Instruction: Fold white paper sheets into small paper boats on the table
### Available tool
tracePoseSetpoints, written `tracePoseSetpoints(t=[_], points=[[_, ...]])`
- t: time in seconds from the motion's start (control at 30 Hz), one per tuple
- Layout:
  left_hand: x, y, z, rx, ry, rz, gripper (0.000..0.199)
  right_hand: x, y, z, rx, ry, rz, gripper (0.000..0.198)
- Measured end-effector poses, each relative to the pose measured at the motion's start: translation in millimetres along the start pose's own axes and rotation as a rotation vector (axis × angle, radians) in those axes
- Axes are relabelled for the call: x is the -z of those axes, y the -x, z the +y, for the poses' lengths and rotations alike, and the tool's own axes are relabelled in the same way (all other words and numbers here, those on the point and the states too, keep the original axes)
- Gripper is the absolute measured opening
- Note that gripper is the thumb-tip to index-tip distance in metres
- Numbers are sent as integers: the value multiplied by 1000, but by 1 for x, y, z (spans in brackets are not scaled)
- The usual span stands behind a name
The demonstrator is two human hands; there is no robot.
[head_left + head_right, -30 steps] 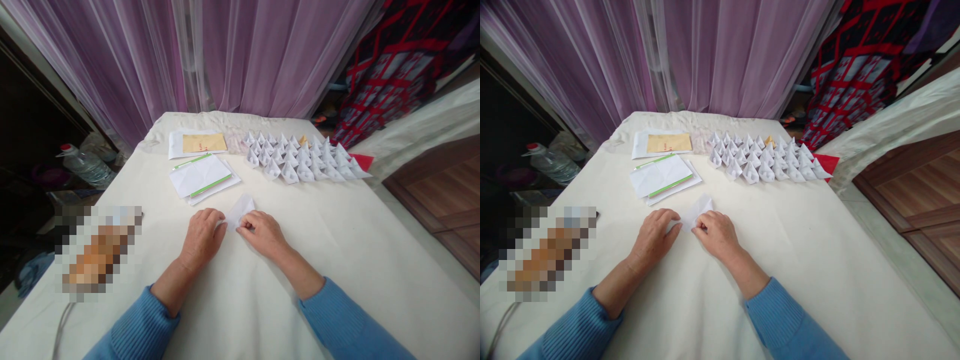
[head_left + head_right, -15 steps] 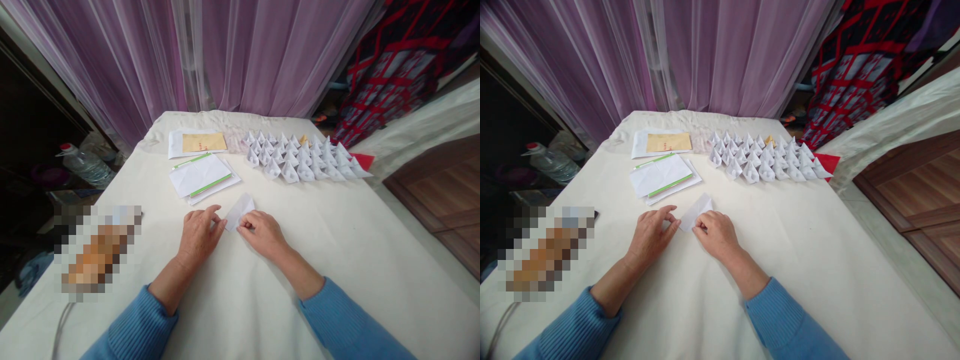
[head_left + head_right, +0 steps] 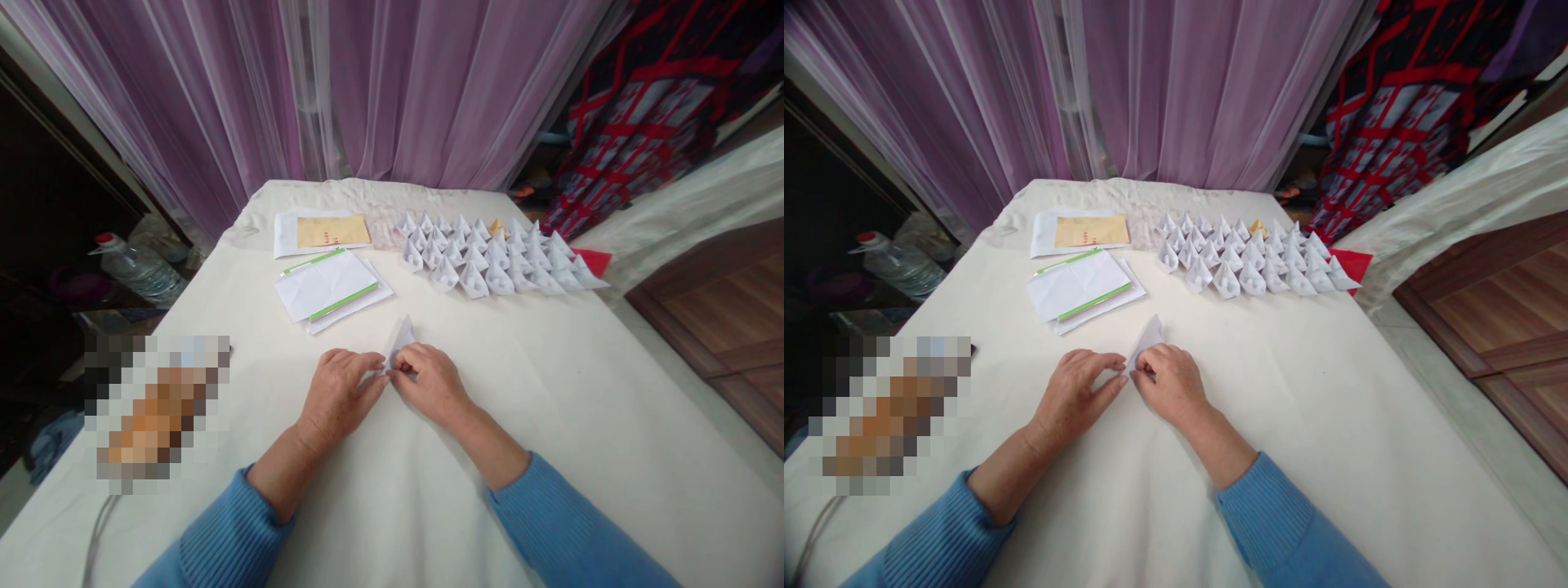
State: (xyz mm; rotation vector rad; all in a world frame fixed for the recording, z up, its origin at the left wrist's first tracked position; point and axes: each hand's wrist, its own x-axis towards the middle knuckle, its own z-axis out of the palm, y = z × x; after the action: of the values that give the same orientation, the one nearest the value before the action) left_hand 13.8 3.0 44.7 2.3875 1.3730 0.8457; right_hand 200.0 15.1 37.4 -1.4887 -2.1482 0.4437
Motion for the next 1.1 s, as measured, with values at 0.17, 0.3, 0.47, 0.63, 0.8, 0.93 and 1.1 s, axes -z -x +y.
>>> tracePoseSetpoints(t=[0.17, 0.3, 0.47, 0.63, 0.8, 0.93, 1.1], points=[[-1, 1, 5, -96, 46, -74, 11, -2, 0, 2, -3, 25, 14, 11], [-3, 1, 4, -129, 45, -92, 15, -3, 1, 3, 15, -17, 55, 13], [-5, 2, 3, -138, 4, -134, 17, -1, 4, 9, 3, -136, 96, 15], [-5, 3, 3, -122, -14, -171, 16, 0, 4, 14, -4, -140, 251, 16], [-5, 2, 3, -159, -72, -206, 25, 3, 3, 11, 108, 33, 281, 26], [-3, 1, 5, -180, -103, -234, 26, 6, 5, 4, 199, 220, 148, 31], [-3, 2, 4, -161, -120, -234, 26, 10, 8, -2, 77, 321, 227, 25]])
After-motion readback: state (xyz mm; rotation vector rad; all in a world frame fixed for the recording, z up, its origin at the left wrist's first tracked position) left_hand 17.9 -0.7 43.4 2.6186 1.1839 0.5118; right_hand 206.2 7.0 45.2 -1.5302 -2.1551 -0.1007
